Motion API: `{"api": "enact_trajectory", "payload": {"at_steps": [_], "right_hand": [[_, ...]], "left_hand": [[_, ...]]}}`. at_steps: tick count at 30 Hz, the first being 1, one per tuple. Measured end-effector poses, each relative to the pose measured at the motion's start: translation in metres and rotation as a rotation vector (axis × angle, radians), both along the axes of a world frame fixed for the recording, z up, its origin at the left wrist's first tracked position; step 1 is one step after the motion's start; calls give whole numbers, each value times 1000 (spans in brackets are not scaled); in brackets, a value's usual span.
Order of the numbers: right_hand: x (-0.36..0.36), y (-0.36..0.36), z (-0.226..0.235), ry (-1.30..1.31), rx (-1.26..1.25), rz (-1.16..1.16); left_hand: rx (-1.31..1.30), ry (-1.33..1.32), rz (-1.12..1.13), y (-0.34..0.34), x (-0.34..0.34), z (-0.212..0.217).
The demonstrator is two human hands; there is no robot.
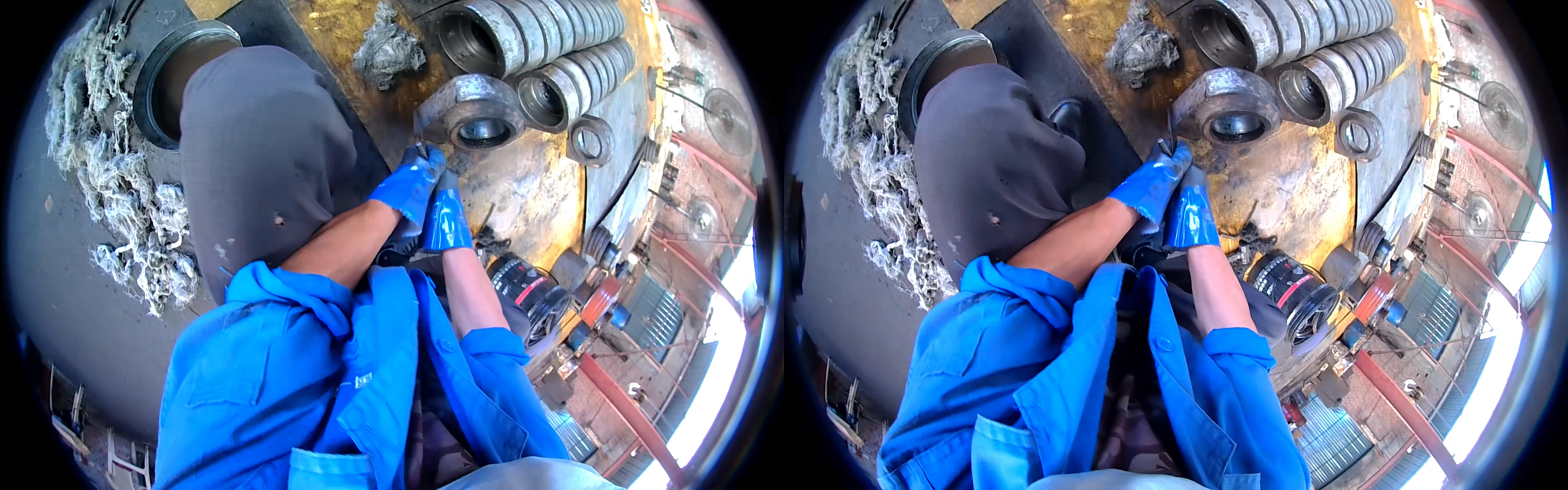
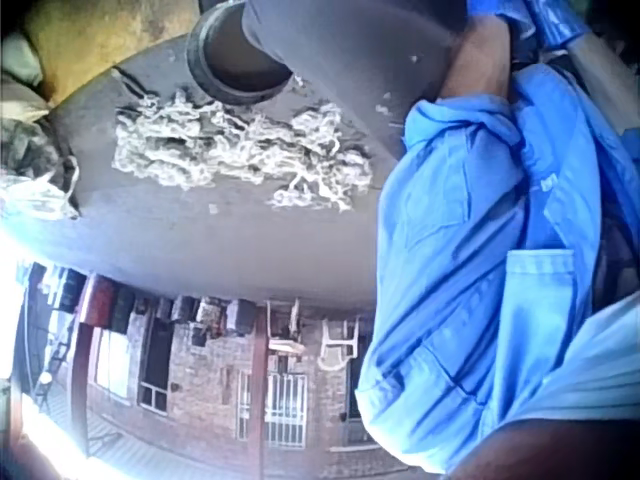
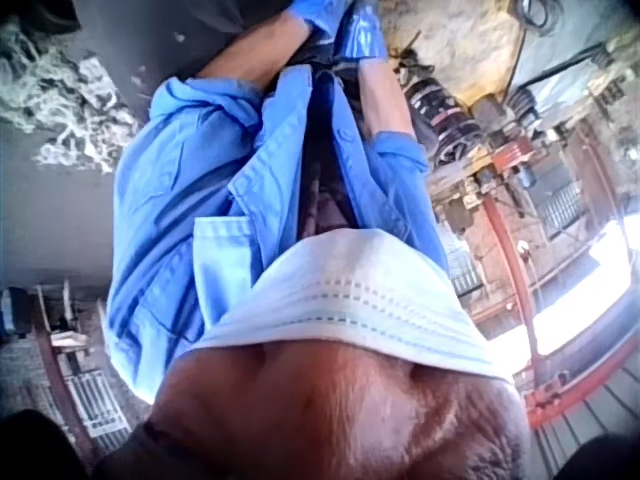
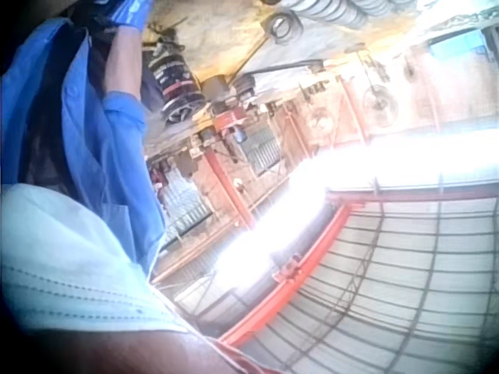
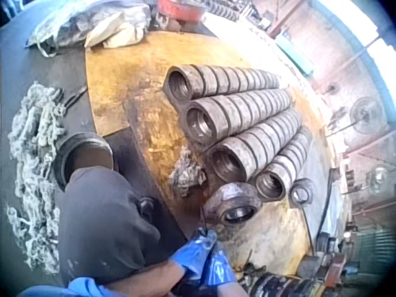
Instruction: The person sits on the floor and cleans cylindrical metal parts using a rag and a hammer. They wipe the interior and exterior of the parts, occasionally tapping them with the hammer to dislodge debris, and then place the cleaned parts into a row.
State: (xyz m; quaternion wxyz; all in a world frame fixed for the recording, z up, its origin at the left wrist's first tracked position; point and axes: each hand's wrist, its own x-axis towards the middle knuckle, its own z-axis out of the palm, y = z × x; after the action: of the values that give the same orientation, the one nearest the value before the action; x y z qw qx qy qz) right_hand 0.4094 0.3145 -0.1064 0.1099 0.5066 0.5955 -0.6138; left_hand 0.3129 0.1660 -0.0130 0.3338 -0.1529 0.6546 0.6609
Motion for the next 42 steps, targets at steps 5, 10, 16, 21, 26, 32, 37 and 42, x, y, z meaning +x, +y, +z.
{"api": "enact_trajectory", "payload": {"at_steps": [5,10,16,21,26,32,37,42], "right_hand": [[26,-13,-13,-52,-41,-46],[26,-13,-5,-74,-63,-163],[30,-77,97,26,27,37],[6,-76,201,-120,758,1001],[-13,-35,302,148,332,531],[-16,-12,342,194,393,358],[-7,-1,345,290,675,487],[-3,8,370,368,767,418]], "left_hand": [[-42,-93,-20,-23,6,37],[-89,38,1,-20,22,4],[-286,-33,-80,-9,47,-22],[-167,152,-220,-40,41,26],[48,-303,265,-69,-18,17],[-16,-28,-5,-108,-60,18],[11,-129,-97,-104,-91,107],[-64,-190,-229,-127,-145,76]]}}
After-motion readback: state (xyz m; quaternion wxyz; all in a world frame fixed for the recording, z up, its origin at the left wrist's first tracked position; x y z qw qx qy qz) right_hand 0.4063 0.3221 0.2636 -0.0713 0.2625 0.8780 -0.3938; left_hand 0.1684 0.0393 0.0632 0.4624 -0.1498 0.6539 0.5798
